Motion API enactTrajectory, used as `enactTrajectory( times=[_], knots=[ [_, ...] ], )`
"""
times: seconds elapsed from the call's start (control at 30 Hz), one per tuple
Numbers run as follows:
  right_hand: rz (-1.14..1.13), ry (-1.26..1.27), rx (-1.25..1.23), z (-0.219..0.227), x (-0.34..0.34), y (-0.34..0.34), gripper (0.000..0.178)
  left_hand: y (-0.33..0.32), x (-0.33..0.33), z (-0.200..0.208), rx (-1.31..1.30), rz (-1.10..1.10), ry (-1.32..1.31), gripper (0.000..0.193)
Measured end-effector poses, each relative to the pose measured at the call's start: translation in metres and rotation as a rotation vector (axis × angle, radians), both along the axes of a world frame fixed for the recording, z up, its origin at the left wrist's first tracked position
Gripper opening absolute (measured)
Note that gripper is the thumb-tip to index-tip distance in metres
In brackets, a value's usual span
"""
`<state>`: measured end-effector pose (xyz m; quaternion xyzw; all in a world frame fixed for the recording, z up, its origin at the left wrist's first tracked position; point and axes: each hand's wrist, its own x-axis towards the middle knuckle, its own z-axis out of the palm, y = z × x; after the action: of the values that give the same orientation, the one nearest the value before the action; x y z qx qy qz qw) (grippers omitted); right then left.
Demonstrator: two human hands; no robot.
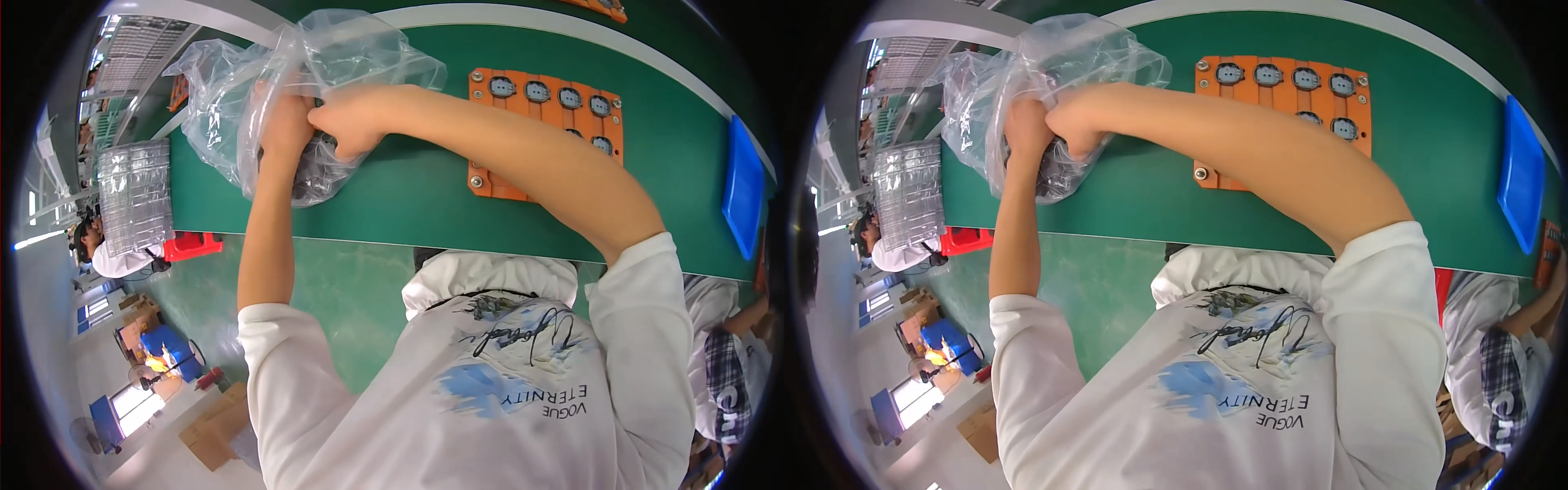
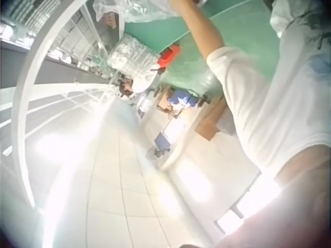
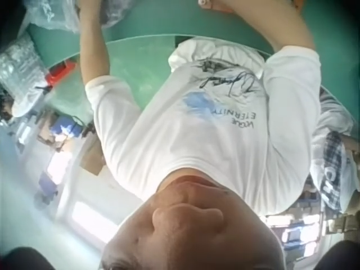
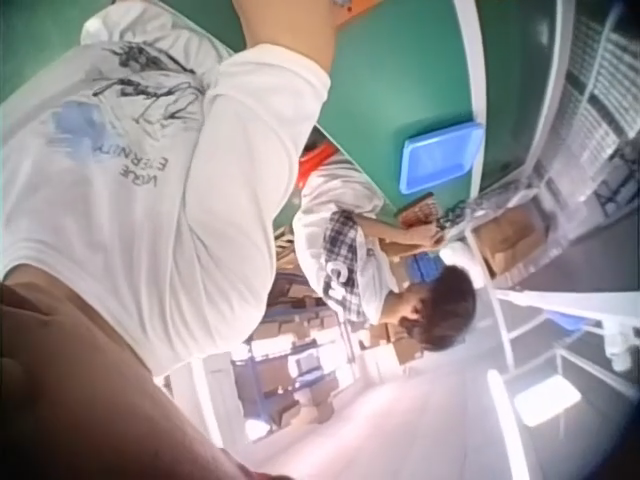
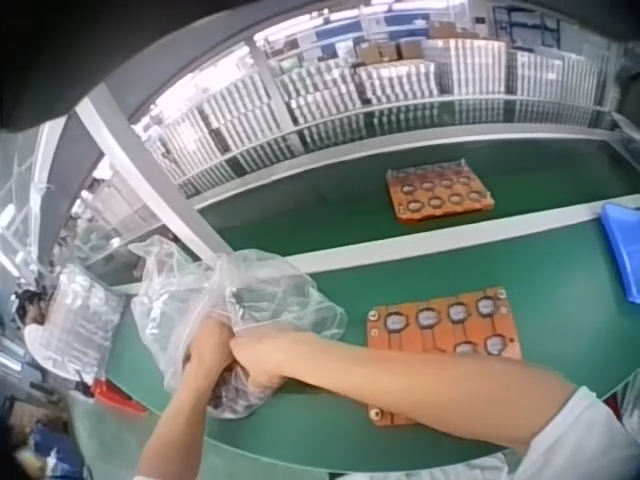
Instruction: The person sorts small circular electronic components by hand, placing them into specific assembly templates and plastic trays.
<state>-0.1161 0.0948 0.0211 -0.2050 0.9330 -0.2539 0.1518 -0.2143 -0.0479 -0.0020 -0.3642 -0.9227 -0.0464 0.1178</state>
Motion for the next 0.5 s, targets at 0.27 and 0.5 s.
enactTrajectory(
  times=[0.27,0.5],
  knots=[
    [-0.167,0.162,0.041,-0.010,0.000,-0.036,0.030,0.005,-0.067,-0.035,0.056,-0.025,0.024,0.030],
    [-0.286,-0.125,-0.166,0.000,-0.012,-0.010,0.022,0.007,-0.048,0.013,-0.183,0.016,-0.094,0.035]
  ],
)
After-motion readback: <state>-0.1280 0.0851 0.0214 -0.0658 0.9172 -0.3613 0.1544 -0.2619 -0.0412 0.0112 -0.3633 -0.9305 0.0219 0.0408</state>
